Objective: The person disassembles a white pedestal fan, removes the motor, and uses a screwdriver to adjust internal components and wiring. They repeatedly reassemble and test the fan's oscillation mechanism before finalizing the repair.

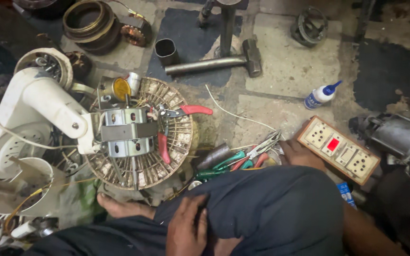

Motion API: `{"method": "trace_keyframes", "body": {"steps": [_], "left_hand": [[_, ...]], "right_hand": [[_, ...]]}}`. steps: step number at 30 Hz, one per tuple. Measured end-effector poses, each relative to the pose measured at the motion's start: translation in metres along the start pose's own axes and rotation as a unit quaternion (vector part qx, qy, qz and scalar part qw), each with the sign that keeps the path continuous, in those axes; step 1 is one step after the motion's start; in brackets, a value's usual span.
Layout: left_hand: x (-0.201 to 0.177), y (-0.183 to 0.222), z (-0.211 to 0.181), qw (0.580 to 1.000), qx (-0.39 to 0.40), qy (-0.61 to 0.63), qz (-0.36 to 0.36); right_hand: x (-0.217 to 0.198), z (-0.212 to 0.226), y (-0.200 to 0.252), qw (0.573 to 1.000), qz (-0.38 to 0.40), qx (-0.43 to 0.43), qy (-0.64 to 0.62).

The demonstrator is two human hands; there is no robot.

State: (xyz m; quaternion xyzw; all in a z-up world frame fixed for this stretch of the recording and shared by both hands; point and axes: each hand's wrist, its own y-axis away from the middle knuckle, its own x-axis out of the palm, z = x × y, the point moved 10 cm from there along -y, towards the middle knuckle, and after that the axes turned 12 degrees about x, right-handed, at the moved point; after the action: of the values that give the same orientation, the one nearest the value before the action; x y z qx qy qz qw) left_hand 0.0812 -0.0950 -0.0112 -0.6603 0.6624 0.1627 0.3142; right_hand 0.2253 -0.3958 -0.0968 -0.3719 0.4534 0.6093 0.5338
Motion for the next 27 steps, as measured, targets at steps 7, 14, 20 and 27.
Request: {"method": "trace_keyframes", "body": {"steps": [7,14,20,27], "left_hand": [[0.003,0.006,0.013,0.999,0.028,0.019,-0.028],[0.01,0.01,0.016,1.0,0.025,-0.005,0.001],[-0.002,0.003,-0.001,1.0,0.01,-0.022,0.004],[-0.009,0.026,-0.028,0.999,0.009,-0.026,0.037]], "right_hand": [[-0.035,-0.014,0.006,0.983,-0.086,0.058,-0.154],[-0.047,-0.133,-0.021,0.743,-0.087,0.23,-0.623],[-0.063,-0.121,-0.02,0.847,-0.015,0.114,-0.52],[-0.109,-0.146,0.085,0.953,-0.06,0.16,-0.25]]}}
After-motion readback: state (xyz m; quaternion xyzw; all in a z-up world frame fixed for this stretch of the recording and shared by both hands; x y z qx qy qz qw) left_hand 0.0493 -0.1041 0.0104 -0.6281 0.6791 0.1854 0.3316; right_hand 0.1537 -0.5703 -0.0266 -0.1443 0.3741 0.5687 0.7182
